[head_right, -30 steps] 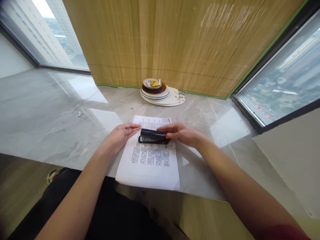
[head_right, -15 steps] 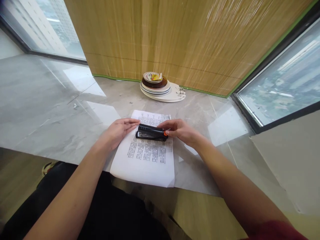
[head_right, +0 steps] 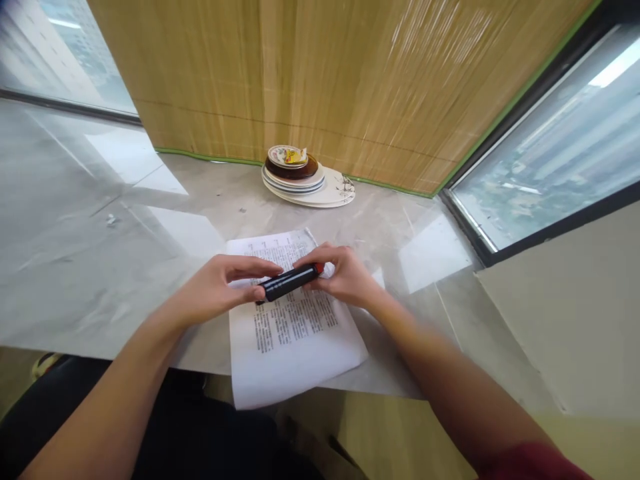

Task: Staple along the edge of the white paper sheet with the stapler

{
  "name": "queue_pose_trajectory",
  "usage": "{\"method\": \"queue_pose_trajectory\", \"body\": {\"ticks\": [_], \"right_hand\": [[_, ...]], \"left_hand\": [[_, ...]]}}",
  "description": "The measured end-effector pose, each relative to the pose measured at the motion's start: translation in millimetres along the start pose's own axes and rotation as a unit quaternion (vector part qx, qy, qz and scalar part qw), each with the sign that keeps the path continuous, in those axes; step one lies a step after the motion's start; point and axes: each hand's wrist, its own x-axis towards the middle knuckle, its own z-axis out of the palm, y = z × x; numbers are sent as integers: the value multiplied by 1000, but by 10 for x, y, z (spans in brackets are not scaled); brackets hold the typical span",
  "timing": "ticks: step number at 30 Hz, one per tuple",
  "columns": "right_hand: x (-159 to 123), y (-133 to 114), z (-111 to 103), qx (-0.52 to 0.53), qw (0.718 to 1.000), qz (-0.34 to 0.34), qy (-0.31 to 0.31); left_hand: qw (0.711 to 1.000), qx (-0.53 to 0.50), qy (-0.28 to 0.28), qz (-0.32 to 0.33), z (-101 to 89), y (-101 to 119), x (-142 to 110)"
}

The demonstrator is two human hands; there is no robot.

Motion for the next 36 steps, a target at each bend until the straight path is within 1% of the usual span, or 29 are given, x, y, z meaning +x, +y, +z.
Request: {"method": "queue_pose_trajectory", "body": {"ticks": [2, 3, 6, 7, 8, 10, 12, 13, 15, 17, 18, 20, 24, 27, 31, 34, 36], "right_hand": [[-20, -62, 42, 30, 999, -18, 41], [-29, -97, 65, 48, 997, -23, 56], [-50, -197, 150, 134, 988, -16, 81], [-55, -224, 181, 172, 981, -6, 90], [-59, -245, 210, 214, 971, 10, 104], [-64, -271, 252, 304, 942, 64, 127], [-69, -277, 271, 366, 912, 136, 126], [-71, -276, 274, 375, 903, 172, 120], [-76, -275, 278, 365, 895, 234, 105], [-81, -286, 290, 369, 884, 271, 92], [-84, -296, 299, 380, 878, 277, 88], [-91, -322, 318, 396, 873, 268, 93], [-104, -351, 323, 356, 893, 239, 138], [-103, -342, 308, 349, 901, 210, 148], [-95, -340, 315, 370, 897, 186, 153], [-91, -356, 329, 376, 896, 177, 158], [-89, -364, 328, 398, 884, 185, 158]], "left_hand": [[999, -5, 9, 33, 34, 50, -15], [998, -5, 30, 51, 58, 67, -15], [988, -36, 137, 62, 148, 82, 3], [984, -55, 160, 59, 178, 79, 12], [980, -72, 173, 59, 204, 74, 19], [976, -93, 184, 68, 245, 67, 24], [975, -92, 186, 80, 277, 69, 16], [976, -83, 181, 84, 292, 71, 8], [979, -55, 172, 93, 323, 71, -9], [977, -23, 186, 105, 352, 59, -19], [974, -13, 196, 110, 364, 49, -21], [970, -11, 214, 116, 386, 27, -18], [967, -31, 227, 112, 423, 12, -10], [966, -45, 229, 108, 448, 31, -15], [963, -77, 233, 115, 478, 68, -27], [961, -77, 236, 119, 495, 103, -35], [960, -89, 233, 125, 504, 132, -37]]}}
